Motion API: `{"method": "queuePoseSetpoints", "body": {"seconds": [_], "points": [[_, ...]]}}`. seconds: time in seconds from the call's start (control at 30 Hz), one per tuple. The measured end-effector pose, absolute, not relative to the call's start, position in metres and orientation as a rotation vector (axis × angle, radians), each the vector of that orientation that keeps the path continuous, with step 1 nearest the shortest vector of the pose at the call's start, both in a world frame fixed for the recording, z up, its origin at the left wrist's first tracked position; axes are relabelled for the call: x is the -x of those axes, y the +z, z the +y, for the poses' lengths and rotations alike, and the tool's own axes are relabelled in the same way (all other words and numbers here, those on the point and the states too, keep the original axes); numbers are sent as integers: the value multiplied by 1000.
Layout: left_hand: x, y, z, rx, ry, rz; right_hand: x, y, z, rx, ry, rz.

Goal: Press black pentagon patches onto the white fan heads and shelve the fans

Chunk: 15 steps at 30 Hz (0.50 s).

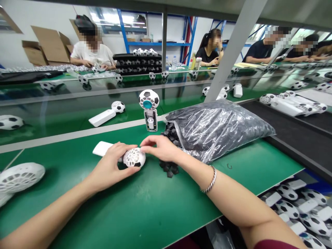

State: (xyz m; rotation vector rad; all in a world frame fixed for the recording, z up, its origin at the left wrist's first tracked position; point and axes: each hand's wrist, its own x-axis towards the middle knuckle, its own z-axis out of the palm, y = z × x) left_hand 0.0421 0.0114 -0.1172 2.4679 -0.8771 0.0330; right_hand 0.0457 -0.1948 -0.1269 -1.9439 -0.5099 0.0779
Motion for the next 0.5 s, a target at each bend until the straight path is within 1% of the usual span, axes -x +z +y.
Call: {"method": "queuePoseSetpoints", "body": {"seconds": [0.07,0.13,0.27,0.5], "points": [[-45,-114,15,-2453,-92,-956,-52,-123,-204,2155,-73,-450],[-44,-114,16,-2494,-126,-905,-54,-121,-210,2359,-170,-440],[-38,-121,12,-2519,-55,-695,-48,-123,-208,2604,-160,-644],[-45,-119,18,-2348,-214,-814,-39,-127,-187,2966,-170,-791]]}}
